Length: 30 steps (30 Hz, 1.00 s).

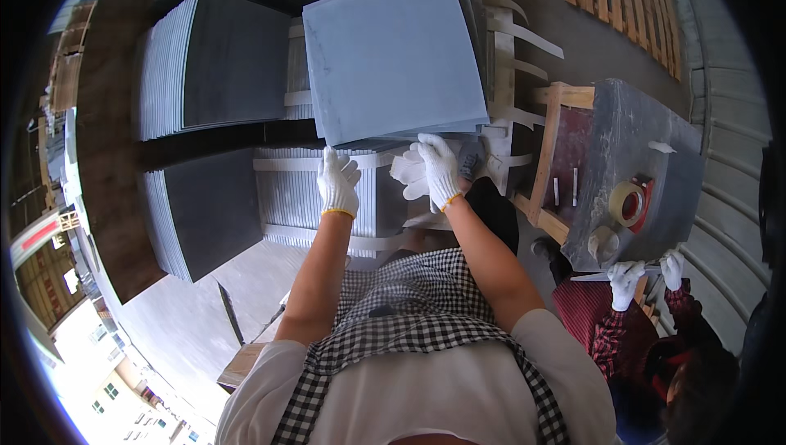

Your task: The person repeatedly picks up stacks of gray rectangular sheets from a wooden rack and places them onto a nearby table. The person wears white gloves and a checkered apron. A coworker is visible in the background working at the same table.

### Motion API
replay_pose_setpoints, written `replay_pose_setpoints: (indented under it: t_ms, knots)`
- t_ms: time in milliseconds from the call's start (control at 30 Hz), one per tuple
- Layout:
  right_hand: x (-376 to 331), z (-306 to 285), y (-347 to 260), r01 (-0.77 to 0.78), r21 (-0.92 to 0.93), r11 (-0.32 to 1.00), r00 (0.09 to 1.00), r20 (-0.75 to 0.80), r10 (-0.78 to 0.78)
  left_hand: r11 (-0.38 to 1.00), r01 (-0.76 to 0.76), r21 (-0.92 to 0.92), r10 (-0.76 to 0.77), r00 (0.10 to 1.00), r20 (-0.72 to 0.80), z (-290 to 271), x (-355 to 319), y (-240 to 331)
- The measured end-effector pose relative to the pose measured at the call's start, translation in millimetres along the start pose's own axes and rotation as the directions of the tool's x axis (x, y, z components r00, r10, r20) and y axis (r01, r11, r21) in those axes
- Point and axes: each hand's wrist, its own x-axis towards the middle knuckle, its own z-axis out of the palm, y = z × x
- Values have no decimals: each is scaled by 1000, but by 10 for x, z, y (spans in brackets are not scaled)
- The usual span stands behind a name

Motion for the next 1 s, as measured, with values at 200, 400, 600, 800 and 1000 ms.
replay_pose_setpoints:
  t_ms: [200, 400, 600, 800, 1000]
  knots:
    - [-114, -57, -214, -28, 19, 999, 999, -24, 28, 959, 160, -235, -148, 986, 71, 168, 240, 344]
    - [-149, 2, -434, -3, 11, 1000, 1000, -29, 3, 886, 297, -357, -269, 955, 127, 134, 368, 491]
    - [-149, -15, -686, -63, -84, 994, 996, 50, 67, 891, 315, -328, -287, 949, 132, 221, 297, 294]
    - [-154, 40, -936, -177, -124, 976, 982, 48, 184, 989, 145, -43, -127, 950, 285, 136, 162, 496]
    - [-100, 72, -923, -73, 4, 997, 997, -5, 73, 950, 40, 309, -213, 808, 550, 95, 170, 957]
